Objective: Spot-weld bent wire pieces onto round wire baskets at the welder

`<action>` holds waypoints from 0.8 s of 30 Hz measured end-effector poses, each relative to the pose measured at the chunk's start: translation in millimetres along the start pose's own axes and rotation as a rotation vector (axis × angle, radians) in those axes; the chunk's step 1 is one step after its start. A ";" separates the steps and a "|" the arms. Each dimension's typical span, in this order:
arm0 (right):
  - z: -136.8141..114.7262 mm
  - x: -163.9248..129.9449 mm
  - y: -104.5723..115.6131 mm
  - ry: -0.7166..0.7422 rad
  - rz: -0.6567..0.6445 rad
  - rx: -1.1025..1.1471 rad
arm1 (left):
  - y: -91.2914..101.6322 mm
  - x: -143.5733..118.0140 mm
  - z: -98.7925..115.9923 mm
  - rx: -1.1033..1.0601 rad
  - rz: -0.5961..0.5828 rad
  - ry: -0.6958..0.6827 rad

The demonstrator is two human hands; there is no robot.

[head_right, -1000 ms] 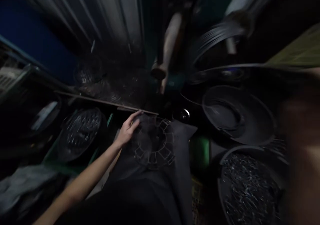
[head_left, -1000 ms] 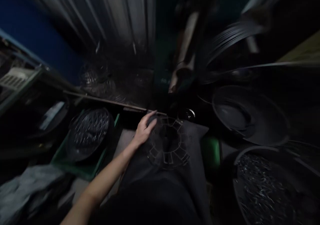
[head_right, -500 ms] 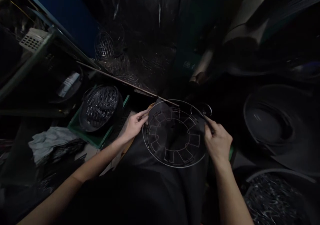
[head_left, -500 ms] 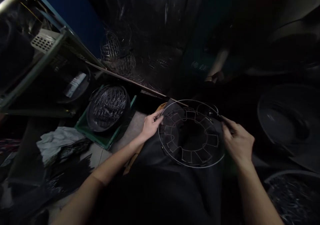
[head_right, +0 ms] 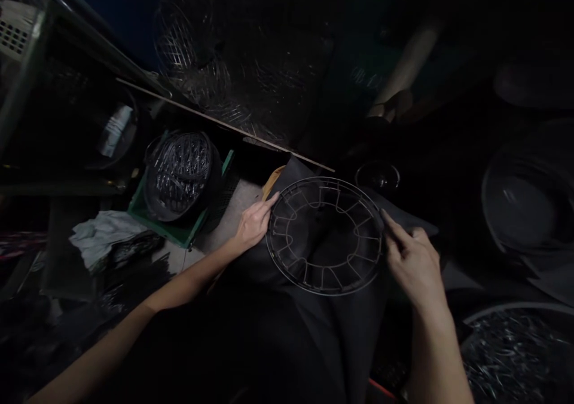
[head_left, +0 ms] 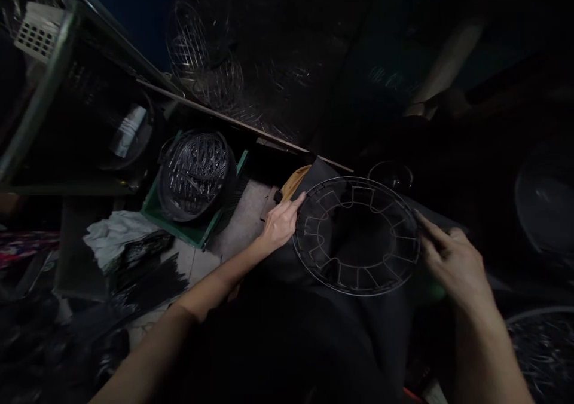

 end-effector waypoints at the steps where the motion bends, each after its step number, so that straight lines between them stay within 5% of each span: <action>1: 5.8 2.5 -1.8 -0.011 -0.032 0.027 | -1.4 -0.3 -1.0 0.015 0.004 0.008; 6: 24.3 12.5 -16.6 -0.024 -0.088 0.349 | -3.9 -0.5 -5.2 0.062 0.064 0.006; 13: 15.5 -44.9 -8.3 0.046 0.353 0.294 | -2.1 1.2 -6.6 0.134 0.136 -0.045; 20: 4.0 -101.5 -51.0 0.191 -0.013 0.073 | 0.3 -0.1 1.1 0.186 0.170 -0.057; 24: 4.6 -104.1 -72.6 0.130 -0.033 0.010 | -1.8 1.0 2.7 0.196 0.168 -0.070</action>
Point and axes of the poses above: each hand's wrist, its own x-axis towards the middle knuckle, its own y-axis out of the back of the hand, z = x × y, the point moved 8 cm from there along x, towards the middle knuckle, and after that the axes turned 7 degrees about -z, right-handed, at the moved point
